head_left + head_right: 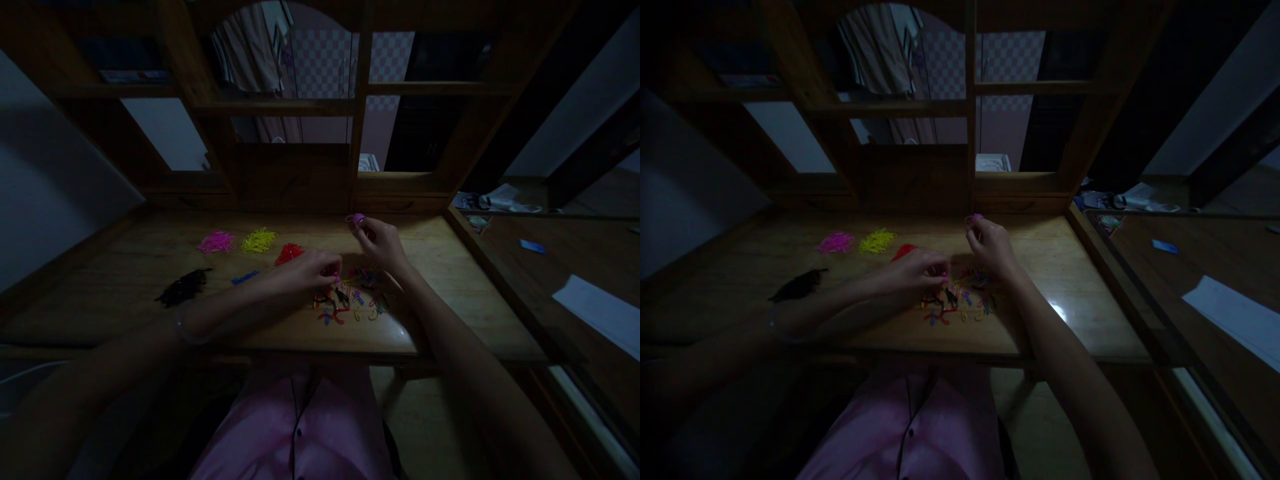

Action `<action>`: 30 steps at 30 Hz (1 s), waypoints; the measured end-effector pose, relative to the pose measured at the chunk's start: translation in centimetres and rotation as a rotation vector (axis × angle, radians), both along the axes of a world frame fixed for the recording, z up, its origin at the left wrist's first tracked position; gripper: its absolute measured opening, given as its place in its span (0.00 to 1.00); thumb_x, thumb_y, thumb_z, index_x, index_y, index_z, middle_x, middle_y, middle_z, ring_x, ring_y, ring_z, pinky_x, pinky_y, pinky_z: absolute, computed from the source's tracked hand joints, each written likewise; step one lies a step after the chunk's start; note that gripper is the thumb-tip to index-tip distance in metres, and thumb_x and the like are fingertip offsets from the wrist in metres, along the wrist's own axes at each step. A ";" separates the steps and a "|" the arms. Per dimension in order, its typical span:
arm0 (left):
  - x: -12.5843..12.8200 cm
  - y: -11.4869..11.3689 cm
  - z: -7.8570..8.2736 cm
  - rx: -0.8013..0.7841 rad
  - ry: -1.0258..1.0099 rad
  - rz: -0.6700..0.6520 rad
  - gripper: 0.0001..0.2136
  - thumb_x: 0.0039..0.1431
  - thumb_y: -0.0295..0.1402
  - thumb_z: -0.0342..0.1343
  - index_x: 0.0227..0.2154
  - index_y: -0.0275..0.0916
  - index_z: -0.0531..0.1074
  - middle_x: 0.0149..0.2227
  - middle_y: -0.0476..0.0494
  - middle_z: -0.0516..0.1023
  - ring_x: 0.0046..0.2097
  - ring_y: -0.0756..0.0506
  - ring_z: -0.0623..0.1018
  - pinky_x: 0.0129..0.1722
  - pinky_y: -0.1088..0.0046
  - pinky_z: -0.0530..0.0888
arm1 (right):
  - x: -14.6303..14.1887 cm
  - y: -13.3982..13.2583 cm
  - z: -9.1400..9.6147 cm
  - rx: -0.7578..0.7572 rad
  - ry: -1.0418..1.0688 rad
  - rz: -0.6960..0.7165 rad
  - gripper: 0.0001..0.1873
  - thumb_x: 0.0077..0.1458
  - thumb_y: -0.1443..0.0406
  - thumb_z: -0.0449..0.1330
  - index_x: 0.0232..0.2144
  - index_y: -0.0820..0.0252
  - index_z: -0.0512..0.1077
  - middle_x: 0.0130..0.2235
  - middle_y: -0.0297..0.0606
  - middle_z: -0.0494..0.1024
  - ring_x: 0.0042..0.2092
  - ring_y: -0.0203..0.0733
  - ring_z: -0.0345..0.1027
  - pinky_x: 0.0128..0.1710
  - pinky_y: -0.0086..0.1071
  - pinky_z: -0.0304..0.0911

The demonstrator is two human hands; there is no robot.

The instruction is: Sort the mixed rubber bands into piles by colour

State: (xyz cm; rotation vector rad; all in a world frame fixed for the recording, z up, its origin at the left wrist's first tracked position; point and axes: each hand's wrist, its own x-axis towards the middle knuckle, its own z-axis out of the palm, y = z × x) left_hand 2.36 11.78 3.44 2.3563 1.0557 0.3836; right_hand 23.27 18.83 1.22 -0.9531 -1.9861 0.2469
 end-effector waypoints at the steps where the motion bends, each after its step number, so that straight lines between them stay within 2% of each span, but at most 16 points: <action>1: 0.1 0.2 0.0 -0.011 -0.001 0.001 0.04 0.58 0.31 0.55 0.31 0.37 0.72 0.30 0.48 0.75 0.32 0.50 0.73 0.32 0.76 0.65 | 0.0 0.0 0.0 -0.006 0.003 0.003 0.13 0.62 0.59 0.53 0.32 0.61 0.72 0.35 0.41 0.78 0.30 0.37 0.65 0.29 0.30 0.53; 4: 0.2 0.4 0.0 -0.054 -0.013 -0.020 0.03 0.57 0.30 0.55 0.31 0.37 0.72 0.29 0.49 0.76 0.31 0.50 0.74 0.30 0.77 0.65 | -0.1 0.1 -0.1 -0.024 0.016 0.013 0.13 0.62 0.59 0.53 0.33 0.60 0.73 0.36 0.42 0.79 0.30 0.38 0.65 0.30 0.31 0.54; 7: 0.4 0.6 -0.1 -0.122 -0.007 -0.041 0.04 0.57 0.29 0.55 0.33 0.37 0.74 0.29 0.49 0.77 0.30 0.50 0.75 0.29 0.78 0.65 | -0.1 0.0 -0.1 -0.023 0.006 -0.001 0.13 0.62 0.58 0.53 0.33 0.60 0.73 0.32 0.40 0.78 0.30 0.39 0.65 0.29 0.31 0.54; 12: 1.1 1.1 0.1 -0.216 0.104 0.054 0.05 0.51 0.30 0.59 0.32 0.36 0.75 0.28 0.48 0.78 0.29 0.50 0.76 0.26 0.79 0.65 | 0.0 0.0 0.0 -0.010 -0.005 -0.009 0.14 0.62 0.59 0.53 0.31 0.60 0.72 0.33 0.41 0.78 0.29 0.37 0.65 0.29 0.31 0.52; 17: 2.0 1.6 0.4 -0.415 0.185 0.097 0.05 0.50 0.29 0.58 0.31 0.36 0.74 0.27 0.48 0.79 0.28 0.49 0.78 0.26 0.79 0.67 | -0.1 0.1 -0.1 -0.009 -0.002 0.014 0.12 0.62 0.61 0.53 0.32 0.60 0.72 0.36 0.41 0.78 0.30 0.37 0.64 0.30 0.31 0.54; 21: 2.4 1.8 0.2 -0.379 0.226 0.108 0.05 0.48 0.29 0.58 0.30 0.36 0.74 0.26 0.47 0.79 0.28 0.48 0.78 0.25 0.79 0.67 | 0.0 0.0 -0.1 -0.003 0.004 0.014 0.11 0.61 0.62 0.53 0.31 0.60 0.71 0.34 0.40 0.77 0.29 0.36 0.64 0.30 0.31 0.53; 25: 2.1 2.1 -0.2 -0.387 0.198 0.095 0.07 0.47 0.29 0.58 0.31 0.37 0.75 0.26 0.48 0.79 0.28 0.48 0.78 0.25 0.79 0.68 | 0.0 0.0 0.0 0.004 -0.002 0.008 0.10 0.61 0.62 0.54 0.30 0.60 0.71 0.31 0.38 0.76 0.29 0.36 0.63 0.30 0.31 0.52; 30: 1.5 2.7 -0.7 -0.539 0.084 0.125 0.07 0.49 0.33 0.60 0.30 0.36 0.75 0.25 0.48 0.79 0.27 0.49 0.78 0.26 0.79 0.70 | -0.1 0.2 -0.3 0.003 -0.010 0.001 0.12 0.61 0.61 0.53 0.30 0.60 0.71 0.32 0.39 0.76 0.29 0.36 0.62 0.30 0.31 0.52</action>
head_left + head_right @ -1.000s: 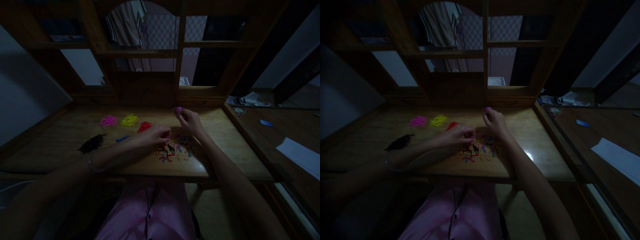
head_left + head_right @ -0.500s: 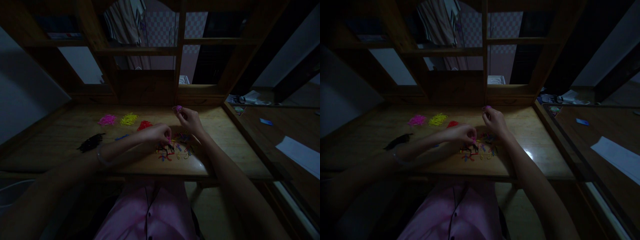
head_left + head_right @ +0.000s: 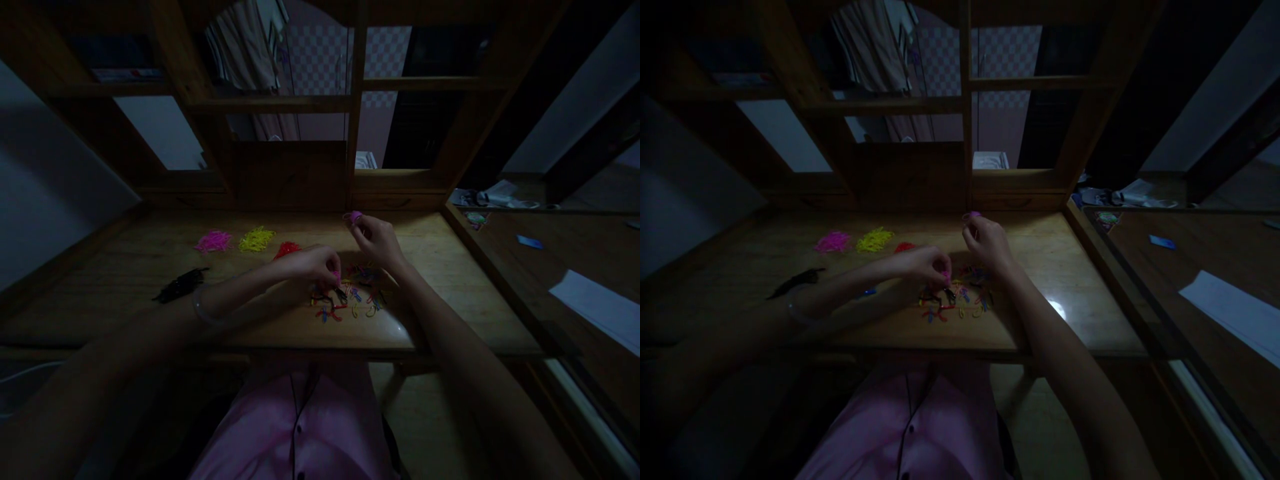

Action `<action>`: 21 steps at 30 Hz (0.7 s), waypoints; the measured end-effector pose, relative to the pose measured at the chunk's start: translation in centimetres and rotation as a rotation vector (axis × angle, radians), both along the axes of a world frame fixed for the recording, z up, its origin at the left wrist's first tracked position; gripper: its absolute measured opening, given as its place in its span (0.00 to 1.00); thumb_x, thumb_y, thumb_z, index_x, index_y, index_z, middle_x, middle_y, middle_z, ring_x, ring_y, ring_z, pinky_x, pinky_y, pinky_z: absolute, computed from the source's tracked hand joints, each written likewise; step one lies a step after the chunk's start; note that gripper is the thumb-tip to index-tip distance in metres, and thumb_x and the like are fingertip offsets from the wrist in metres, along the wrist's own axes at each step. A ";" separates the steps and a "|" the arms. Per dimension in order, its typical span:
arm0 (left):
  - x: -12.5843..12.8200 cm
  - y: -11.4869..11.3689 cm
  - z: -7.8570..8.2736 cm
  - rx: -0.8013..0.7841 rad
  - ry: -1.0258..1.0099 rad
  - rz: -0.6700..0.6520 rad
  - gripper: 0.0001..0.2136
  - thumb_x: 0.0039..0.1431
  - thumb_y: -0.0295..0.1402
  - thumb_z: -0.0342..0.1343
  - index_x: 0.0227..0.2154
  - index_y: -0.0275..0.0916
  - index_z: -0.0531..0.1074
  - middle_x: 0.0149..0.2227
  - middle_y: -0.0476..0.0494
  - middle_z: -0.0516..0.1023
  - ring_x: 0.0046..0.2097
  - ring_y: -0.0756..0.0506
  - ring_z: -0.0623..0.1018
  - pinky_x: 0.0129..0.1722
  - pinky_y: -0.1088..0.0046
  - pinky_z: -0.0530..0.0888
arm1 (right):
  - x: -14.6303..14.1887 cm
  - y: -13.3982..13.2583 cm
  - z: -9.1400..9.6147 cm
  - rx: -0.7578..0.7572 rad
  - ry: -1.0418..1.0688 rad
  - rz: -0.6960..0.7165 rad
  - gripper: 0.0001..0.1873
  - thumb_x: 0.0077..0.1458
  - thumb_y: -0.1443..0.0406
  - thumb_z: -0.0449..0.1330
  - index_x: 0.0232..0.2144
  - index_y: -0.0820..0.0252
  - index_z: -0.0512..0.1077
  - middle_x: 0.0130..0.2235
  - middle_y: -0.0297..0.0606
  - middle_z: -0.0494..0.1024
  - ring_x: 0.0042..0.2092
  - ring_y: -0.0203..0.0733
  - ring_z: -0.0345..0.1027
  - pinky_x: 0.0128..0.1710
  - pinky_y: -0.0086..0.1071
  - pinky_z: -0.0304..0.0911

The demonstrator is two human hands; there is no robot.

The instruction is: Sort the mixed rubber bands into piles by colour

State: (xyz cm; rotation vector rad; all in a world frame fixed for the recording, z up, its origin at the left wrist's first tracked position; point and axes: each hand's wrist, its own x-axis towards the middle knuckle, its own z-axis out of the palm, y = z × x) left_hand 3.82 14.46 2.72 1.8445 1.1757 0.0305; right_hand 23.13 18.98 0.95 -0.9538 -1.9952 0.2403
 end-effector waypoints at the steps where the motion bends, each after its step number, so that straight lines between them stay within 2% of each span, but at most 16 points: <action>1: 0.0 0.1 -0.1 -0.029 -0.023 0.016 0.07 0.49 0.34 0.61 0.30 0.36 0.75 0.26 0.48 0.79 0.27 0.49 0.78 0.26 0.79 0.70 | 0.0 0.0 0.0 0.000 -0.003 0.000 0.12 0.61 0.61 0.52 0.31 0.60 0.71 0.32 0.39 0.76 0.29 0.36 0.63 0.30 0.31 0.52; 4: 0.1 0.0 -0.1 -0.007 -0.049 0.041 0.07 0.50 0.34 0.61 0.30 0.36 0.75 0.25 0.48 0.79 0.26 0.49 0.78 0.25 0.79 0.70 | 0.0 0.0 0.0 -0.008 -0.009 0.005 0.12 0.61 0.61 0.53 0.31 0.60 0.72 0.34 0.40 0.77 0.29 0.36 0.63 0.31 0.31 0.53; 7: 0.5 -0.4 0.1 0.136 -0.009 0.032 0.06 0.50 0.33 0.61 0.29 0.36 0.75 0.25 0.47 0.78 0.25 0.49 0.77 0.23 0.78 0.68 | 0.0 -0.1 0.1 -0.014 -0.014 0.001 0.12 0.61 0.61 0.53 0.31 0.60 0.72 0.34 0.40 0.77 0.29 0.36 0.62 0.30 0.31 0.52; 11: 1.4 -1.2 0.6 0.252 0.094 0.012 0.05 0.48 0.30 0.59 0.29 0.36 0.75 0.24 0.48 0.77 0.24 0.49 0.75 0.23 0.77 0.65 | 0.0 -0.1 0.1 -0.020 -0.017 -0.012 0.12 0.61 0.61 0.53 0.32 0.60 0.73 0.33 0.39 0.76 0.29 0.37 0.62 0.29 0.31 0.52; 16: 2.0 -1.8 1.1 0.497 0.173 -0.047 0.05 0.45 0.30 0.61 0.27 0.37 0.75 0.28 0.47 0.75 0.31 0.47 0.73 0.26 0.75 0.62 | 0.0 0.0 0.0 -0.014 -0.015 -0.017 0.12 0.61 0.61 0.53 0.32 0.60 0.72 0.32 0.39 0.76 0.30 0.37 0.63 0.30 0.30 0.53; 18: 1.9 -1.7 1.2 0.486 0.187 -0.054 0.05 0.45 0.30 0.62 0.27 0.37 0.75 0.27 0.48 0.75 0.30 0.48 0.73 0.25 0.76 0.61 | 0.0 0.1 -0.1 -0.010 -0.008 -0.014 0.11 0.61 0.61 0.53 0.32 0.60 0.73 0.32 0.39 0.76 0.30 0.37 0.63 0.31 0.30 0.53; 21: 1.1 -1.2 1.1 0.337 0.162 -0.046 0.05 0.47 0.32 0.60 0.28 0.37 0.75 0.25 0.49 0.76 0.27 0.50 0.73 0.24 0.78 0.61 | 0.1 0.1 -0.1 -0.017 0.001 0.005 0.11 0.62 0.61 0.52 0.36 0.60 0.73 0.33 0.39 0.77 0.30 0.37 0.64 0.32 0.30 0.55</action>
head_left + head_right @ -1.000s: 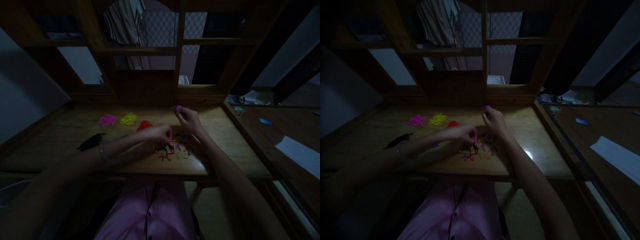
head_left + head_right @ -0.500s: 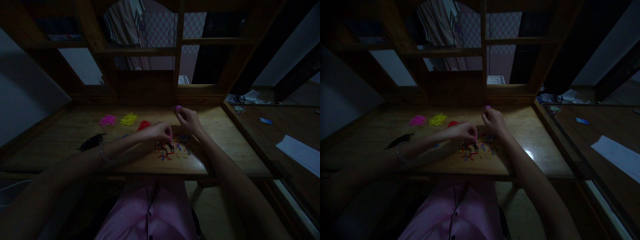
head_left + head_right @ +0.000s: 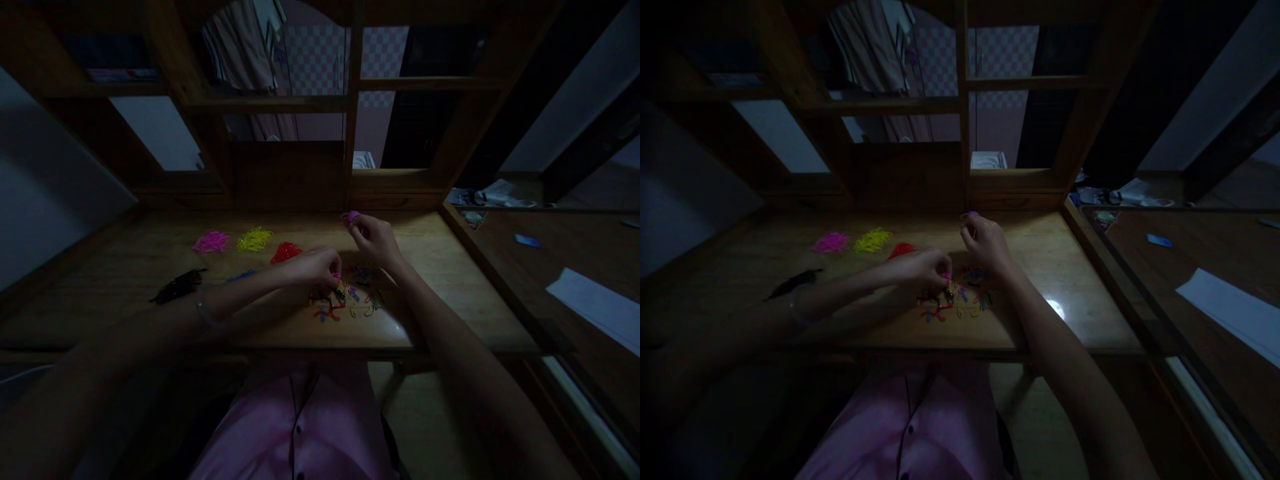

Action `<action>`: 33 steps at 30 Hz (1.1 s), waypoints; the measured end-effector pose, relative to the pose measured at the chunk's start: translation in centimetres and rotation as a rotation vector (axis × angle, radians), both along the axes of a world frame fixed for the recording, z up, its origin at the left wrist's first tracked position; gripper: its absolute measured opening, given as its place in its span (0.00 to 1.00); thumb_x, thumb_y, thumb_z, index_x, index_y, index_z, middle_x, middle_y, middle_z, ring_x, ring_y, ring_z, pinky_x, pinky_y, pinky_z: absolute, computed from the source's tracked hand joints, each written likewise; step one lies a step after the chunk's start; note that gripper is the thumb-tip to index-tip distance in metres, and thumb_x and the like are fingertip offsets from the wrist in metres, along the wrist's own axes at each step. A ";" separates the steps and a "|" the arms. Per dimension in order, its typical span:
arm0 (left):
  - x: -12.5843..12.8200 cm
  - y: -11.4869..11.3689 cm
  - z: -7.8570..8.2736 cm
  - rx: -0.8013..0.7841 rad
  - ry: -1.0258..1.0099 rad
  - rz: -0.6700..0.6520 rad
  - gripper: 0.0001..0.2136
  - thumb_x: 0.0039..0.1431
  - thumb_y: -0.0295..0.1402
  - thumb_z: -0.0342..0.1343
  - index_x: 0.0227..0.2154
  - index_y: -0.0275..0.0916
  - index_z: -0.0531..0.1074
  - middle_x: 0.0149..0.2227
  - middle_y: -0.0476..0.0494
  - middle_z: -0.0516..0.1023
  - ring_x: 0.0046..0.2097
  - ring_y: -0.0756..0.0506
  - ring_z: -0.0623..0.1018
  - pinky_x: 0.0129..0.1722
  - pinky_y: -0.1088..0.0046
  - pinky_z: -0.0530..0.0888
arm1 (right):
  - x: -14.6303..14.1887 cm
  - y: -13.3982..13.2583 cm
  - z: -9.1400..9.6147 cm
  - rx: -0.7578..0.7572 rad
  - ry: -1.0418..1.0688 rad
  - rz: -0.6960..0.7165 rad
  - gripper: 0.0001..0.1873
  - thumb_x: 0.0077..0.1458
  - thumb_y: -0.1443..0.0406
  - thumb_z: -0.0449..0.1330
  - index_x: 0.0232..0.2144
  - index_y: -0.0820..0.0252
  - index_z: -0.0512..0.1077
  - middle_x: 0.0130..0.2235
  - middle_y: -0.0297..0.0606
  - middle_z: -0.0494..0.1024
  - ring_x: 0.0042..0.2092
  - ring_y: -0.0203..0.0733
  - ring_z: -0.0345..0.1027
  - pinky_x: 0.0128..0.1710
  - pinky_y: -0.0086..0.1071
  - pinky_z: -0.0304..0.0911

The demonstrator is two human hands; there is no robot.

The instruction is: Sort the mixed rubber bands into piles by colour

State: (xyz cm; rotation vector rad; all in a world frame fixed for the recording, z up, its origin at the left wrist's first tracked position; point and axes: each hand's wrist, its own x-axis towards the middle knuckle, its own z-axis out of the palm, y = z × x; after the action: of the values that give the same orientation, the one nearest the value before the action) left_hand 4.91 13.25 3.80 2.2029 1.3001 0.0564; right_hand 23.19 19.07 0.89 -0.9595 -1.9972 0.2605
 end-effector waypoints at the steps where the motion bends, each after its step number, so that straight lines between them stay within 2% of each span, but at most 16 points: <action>1: -0.4 0.2 -0.1 -0.053 -0.023 0.004 0.06 0.48 0.33 0.60 0.28 0.36 0.75 0.25 0.49 0.76 0.26 0.50 0.73 0.24 0.78 0.62 | 0.0 0.0 0.0 -0.002 0.000 0.003 0.11 0.62 0.61 0.52 0.37 0.60 0.73 0.34 0.39 0.77 0.31 0.38 0.65 0.32 0.30 0.55; 4: -1.6 0.7 -0.7 -0.135 -0.103 0.000 0.07 0.48 0.33 0.60 0.29 0.36 0.76 0.26 0.48 0.78 0.27 0.50 0.75 0.25 0.79 0.64 | -0.1 -0.1 0.0 -0.007 -0.009 -0.001 0.12 0.62 0.60 0.52 0.37 0.59 0.73 0.34 0.39 0.77 0.31 0.38 0.64 0.32 0.30 0.55; 8: -2.6 1.0 -1.1 -0.099 -0.160 -0.004 0.05 0.48 0.31 0.59 0.29 0.36 0.75 0.27 0.48 0.79 0.29 0.51 0.76 0.27 0.80 0.66 | 0.0 -0.1 0.0 -0.010 -0.022 -0.017 0.12 0.62 0.60 0.52 0.34 0.59 0.73 0.32 0.38 0.76 0.29 0.37 0.62 0.30 0.31 0.53; 11: -2.5 0.7 -1.1 -0.109 -0.224 0.030 0.07 0.49 0.33 0.60 0.30 0.35 0.75 0.28 0.46 0.79 0.29 0.50 0.77 0.27 0.79 0.67 | 0.0 -0.1 0.0 -0.002 -0.020 -0.018 0.12 0.62 0.60 0.52 0.31 0.58 0.72 0.31 0.38 0.75 0.28 0.36 0.61 0.29 0.32 0.52; 15: -1.1 -0.2 -0.9 -0.175 -0.290 0.075 0.08 0.52 0.33 0.58 0.32 0.34 0.75 0.28 0.45 0.79 0.28 0.50 0.77 0.26 0.78 0.68 | 0.0 -0.1 0.0 -0.016 0.003 -0.007 0.12 0.62 0.60 0.52 0.33 0.58 0.73 0.34 0.39 0.77 0.29 0.36 0.62 0.30 0.32 0.54; 18: 0.0 -0.7 -0.9 -0.160 -0.238 0.077 0.06 0.52 0.31 0.58 0.32 0.34 0.75 0.27 0.46 0.78 0.26 0.50 0.76 0.24 0.78 0.66 | 0.0 -0.2 0.0 -0.018 0.000 -0.012 0.12 0.62 0.60 0.52 0.34 0.59 0.73 0.33 0.39 0.77 0.29 0.37 0.63 0.29 0.31 0.54; 25: 0.4 -0.6 -0.3 0.044 -0.100 0.060 0.04 0.48 0.27 0.60 0.30 0.36 0.75 0.27 0.48 0.77 0.27 0.51 0.73 0.25 0.77 0.62 | 0.1 -0.2 0.2 -0.026 0.009 -0.008 0.11 0.62 0.62 0.52 0.35 0.59 0.74 0.34 0.40 0.78 0.30 0.38 0.65 0.31 0.32 0.56; 29: 0.0 -0.3 -0.1 0.040 -0.051 0.027 0.04 0.49 0.28 0.58 0.29 0.36 0.76 0.25 0.49 0.76 0.27 0.51 0.72 0.25 0.77 0.61 | 0.1 -0.3 0.3 -0.031 0.001 -0.010 0.11 0.61 0.62 0.52 0.36 0.58 0.73 0.35 0.40 0.78 0.31 0.39 0.66 0.32 0.32 0.57; 33: -0.3 -0.4 -0.6 0.017 -0.060 -0.007 0.06 0.49 0.31 0.57 0.30 0.37 0.76 0.27 0.48 0.77 0.28 0.50 0.73 0.25 0.76 0.62 | 0.0 -0.3 0.3 -0.023 0.004 -0.007 0.11 0.61 0.62 0.52 0.35 0.59 0.73 0.37 0.41 0.79 0.32 0.39 0.66 0.32 0.32 0.56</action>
State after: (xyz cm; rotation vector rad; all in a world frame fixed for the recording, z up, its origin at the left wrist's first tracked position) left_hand 4.60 12.88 3.20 2.2034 1.2630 0.1308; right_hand 23.22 18.79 1.15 -0.9792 -1.9908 0.2818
